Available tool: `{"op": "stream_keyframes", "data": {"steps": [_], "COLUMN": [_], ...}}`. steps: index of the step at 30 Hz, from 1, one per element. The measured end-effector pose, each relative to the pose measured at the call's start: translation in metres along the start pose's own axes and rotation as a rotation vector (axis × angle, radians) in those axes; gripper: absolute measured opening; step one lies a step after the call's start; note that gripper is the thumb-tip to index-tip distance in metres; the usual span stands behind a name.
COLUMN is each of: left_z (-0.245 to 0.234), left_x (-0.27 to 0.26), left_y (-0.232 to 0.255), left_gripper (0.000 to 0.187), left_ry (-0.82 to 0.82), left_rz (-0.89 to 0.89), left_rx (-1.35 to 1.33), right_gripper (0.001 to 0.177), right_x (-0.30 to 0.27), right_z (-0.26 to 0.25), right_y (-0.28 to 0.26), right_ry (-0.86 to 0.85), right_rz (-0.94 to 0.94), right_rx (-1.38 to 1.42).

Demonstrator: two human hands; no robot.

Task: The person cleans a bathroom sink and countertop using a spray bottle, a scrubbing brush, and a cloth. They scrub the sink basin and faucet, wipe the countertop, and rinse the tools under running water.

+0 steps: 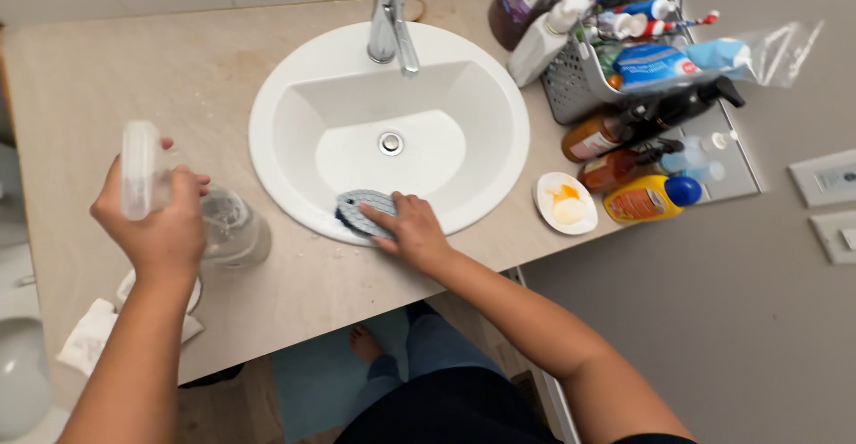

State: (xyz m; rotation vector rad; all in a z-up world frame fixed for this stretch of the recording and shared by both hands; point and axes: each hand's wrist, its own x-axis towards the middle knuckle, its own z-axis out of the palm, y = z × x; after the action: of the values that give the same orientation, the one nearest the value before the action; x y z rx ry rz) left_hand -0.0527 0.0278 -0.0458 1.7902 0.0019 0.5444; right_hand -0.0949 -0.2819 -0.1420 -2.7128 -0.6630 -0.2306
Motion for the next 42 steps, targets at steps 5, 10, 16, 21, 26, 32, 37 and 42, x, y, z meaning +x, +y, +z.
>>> {"op": "stream_keyframes", "data": {"steps": [5,10,16,21,26,32,37,42], "left_z": [0.006,0.008,0.006,-0.004,-0.01,0.103,0.201,0.247], "left_x": [-0.004,-0.01,-0.021,-0.032,-0.094,-0.153,-0.17,-0.165], "left_y": [0.01,0.019,0.023,0.01,-0.007,-0.015,0.028,0.069], "left_gripper": [0.021,0.023,0.035,0.062,0.079,0.045,0.031,0.032], "left_ry": [-0.011,-0.05,-0.027,-0.046,0.143,-0.084,-0.149,-0.136], "left_rz": [0.005,0.022,-0.061,0.176,0.023,0.224,0.196,0.222], "left_rx": [-0.034,-0.011,-0.081,0.232,0.46,0.481,0.373,0.336], "right_gripper": [0.065,0.058,0.056,0.055,0.051,0.053,0.064,0.072], "right_x": [-0.003,-0.042,-0.076,-0.1,-0.126,-0.156,-0.13,-0.122], "right_z": [0.017,-0.005,-0.044,-0.06,-0.084,-0.102,-0.057,-0.038], "right_y": [-0.024,0.027,0.087,0.116,0.142,0.148,0.121,0.088], "right_ry": [0.014,0.077,0.316,0.476,0.56,0.343,0.208,0.087], "right_rz": [0.041,0.322,0.944,0.989,1.036,0.803,0.426,0.13], "right_rx": [0.084,0.248,1.07,1.331,1.356,0.533,-0.113,-0.06]}}
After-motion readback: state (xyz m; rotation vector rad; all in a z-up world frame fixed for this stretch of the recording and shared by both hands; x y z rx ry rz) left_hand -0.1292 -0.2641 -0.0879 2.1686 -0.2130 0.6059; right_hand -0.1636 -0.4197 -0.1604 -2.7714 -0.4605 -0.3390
